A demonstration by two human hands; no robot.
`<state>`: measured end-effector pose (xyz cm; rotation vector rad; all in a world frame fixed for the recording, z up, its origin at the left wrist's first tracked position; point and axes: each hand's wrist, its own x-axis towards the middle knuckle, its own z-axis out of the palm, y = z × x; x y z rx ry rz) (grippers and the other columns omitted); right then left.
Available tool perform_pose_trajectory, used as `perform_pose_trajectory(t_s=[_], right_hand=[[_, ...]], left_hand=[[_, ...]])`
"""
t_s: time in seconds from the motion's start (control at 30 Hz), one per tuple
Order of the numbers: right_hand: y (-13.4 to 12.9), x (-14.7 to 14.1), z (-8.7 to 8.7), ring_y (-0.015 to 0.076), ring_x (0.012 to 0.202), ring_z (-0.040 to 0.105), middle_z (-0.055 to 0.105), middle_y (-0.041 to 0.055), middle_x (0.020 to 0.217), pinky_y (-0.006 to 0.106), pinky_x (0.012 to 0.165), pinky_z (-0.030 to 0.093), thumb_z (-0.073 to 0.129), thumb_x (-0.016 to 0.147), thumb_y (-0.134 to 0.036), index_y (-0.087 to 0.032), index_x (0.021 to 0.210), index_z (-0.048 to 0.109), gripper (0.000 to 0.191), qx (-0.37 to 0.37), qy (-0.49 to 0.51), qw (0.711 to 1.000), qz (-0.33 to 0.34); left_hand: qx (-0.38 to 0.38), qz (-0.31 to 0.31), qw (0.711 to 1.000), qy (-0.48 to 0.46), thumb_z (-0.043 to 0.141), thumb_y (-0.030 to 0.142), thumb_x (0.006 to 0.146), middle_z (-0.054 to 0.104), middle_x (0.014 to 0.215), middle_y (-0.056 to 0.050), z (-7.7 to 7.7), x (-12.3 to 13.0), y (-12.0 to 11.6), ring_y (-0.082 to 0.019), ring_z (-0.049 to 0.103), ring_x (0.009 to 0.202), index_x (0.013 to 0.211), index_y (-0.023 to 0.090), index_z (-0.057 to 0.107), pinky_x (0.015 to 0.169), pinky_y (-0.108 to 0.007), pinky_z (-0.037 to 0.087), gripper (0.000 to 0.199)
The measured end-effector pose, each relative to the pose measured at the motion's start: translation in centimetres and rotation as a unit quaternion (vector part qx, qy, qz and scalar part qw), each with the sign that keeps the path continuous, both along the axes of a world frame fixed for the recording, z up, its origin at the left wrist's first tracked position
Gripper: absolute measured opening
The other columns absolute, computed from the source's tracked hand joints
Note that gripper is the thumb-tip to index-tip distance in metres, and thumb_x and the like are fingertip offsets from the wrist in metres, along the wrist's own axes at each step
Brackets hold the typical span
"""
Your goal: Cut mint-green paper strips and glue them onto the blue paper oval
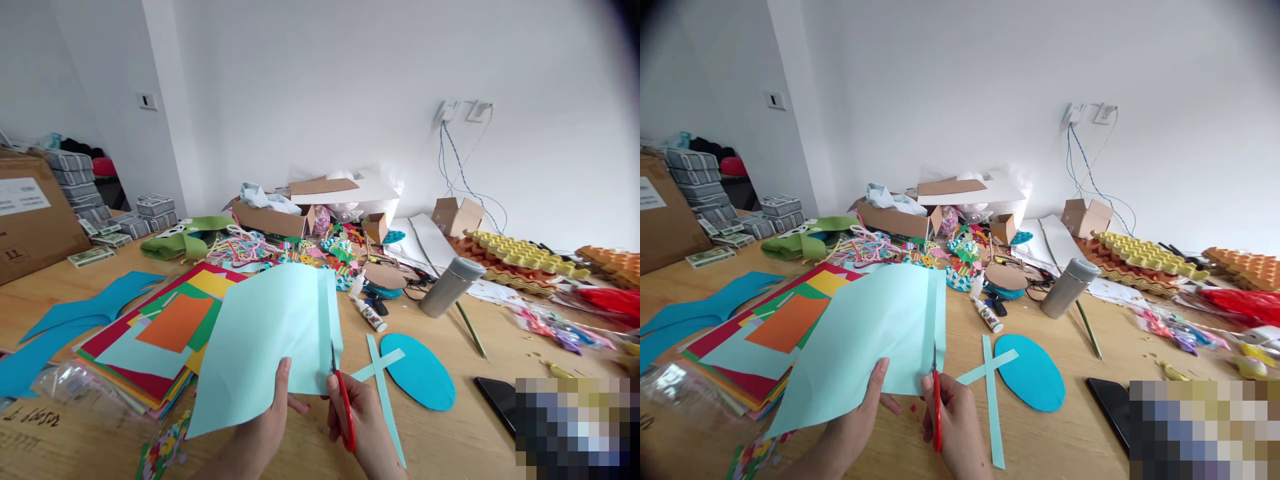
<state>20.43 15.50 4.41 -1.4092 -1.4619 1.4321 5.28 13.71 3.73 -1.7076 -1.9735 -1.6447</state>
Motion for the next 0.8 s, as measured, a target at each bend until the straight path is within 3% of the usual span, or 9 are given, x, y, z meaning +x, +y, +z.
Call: perform_pose_trajectory(t_s=[0.13, 0.3, 0.43, 0.6, 0.73, 0.8], right_hand=[[-0.1, 0.1, -0.1, 0.0107, 0.038, 0.047, 0.048, -0.0025, 0.043, 0.021, 0.040, 0.032, 0.040, 0.076, -0.082, -0.018, 0.068, 0.050, 0.064, 0.011, -0.001, 1.000, 0.020], [0.0, 0.0, -0.2, 0.0106, 0.039, 0.049, 0.048, -0.0028, 0.045, 0.020, 0.040, 0.032, 0.044, 0.076, -0.079, -0.019, 0.064, 0.045, 0.061, 0.011, 0.006, 1.000, 0.009], [0.0, 0.1, -0.3, 0.0113, 0.040, 0.052, 0.049, -0.0016, 0.047, 0.020, 0.039, 0.032, 0.042, 0.076, -0.080, -0.020, 0.061, 0.043, 0.062, 0.012, 0.009, 1.000, 0.000], [0.0, 0.0, -0.2, 0.0105, 0.038, 0.049, 0.047, -0.0027, 0.045, 0.020, 0.039, 0.031, 0.042, 0.075, -0.081, -0.020, 0.061, 0.042, 0.063, 0.011, 0.009, 1.000, -0.004], [-0.1, -0.1, -0.3, 0.0098, 0.037, 0.047, 0.044, -0.0042, 0.043, 0.020, 0.037, 0.030, 0.043, 0.075, -0.081, -0.021, 0.061, 0.040, 0.062, 0.010, 0.013, 1.000, -0.012], [-0.1, 0.0, -0.4, 0.0096, 0.037, 0.046, 0.043, -0.0048, 0.044, 0.020, 0.037, 0.030, 0.044, 0.075, -0.080, -0.021, 0.061, 0.040, 0.061, 0.012, 0.013, 1.000, -0.014]], left_hand=[[-0.011, -0.045, 0.999, 0.002, 0.055, 0.045, 0.089, 0.067, 0.046, 0.002, 0.1, -0.2, 0.1, -0.017, 0.064, 0.041, 0.057, 0.023, 0.068, 0.055, -0.026, 0.059, 0.041], [-0.034, -0.066, 0.996, -0.057, 0.054, 0.041, 0.090, 0.064, 0.040, 0.003, -0.3, -0.3, 0.0, -0.015, 0.061, 0.034, 0.049, 0.024, 0.065, 0.052, -0.022, 0.058, 0.047], [-0.069, -0.118, 0.989, -0.064, 0.056, 0.036, 0.090, 0.064, 0.042, 0.005, -0.5, -0.3, -0.1, -0.013, 0.062, 0.035, 0.045, 0.026, 0.064, 0.055, -0.019, 0.059, 0.046], [-0.056, -0.101, 0.990, -0.078, 0.056, 0.038, 0.090, 0.063, 0.040, 0.005, -0.5, -0.3, -0.1, -0.013, 0.061, 0.033, 0.046, 0.025, 0.065, 0.050, -0.020, 0.057, 0.046], [-0.063, -0.101, 0.992, -0.049, 0.058, 0.035, 0.089, 0.064, 0.042, 0.005, -1.1, -0.5, -0.1, -0.014, 0.062, 0.035, 0.049, 0.024, 0.065, 0.064, -0.022, 0.059, 0.042], [-0.049, -0.099, 0.993, -0.036, 0.060, 0.034, 0.088, 0.065, 0.043, 0.006, -1.3, -0.5, -0.1, -0.013, 0.062, 0.036, 0.053, 0.023, 0.067, 0.063, -0.021, 0.059, 0.038]])
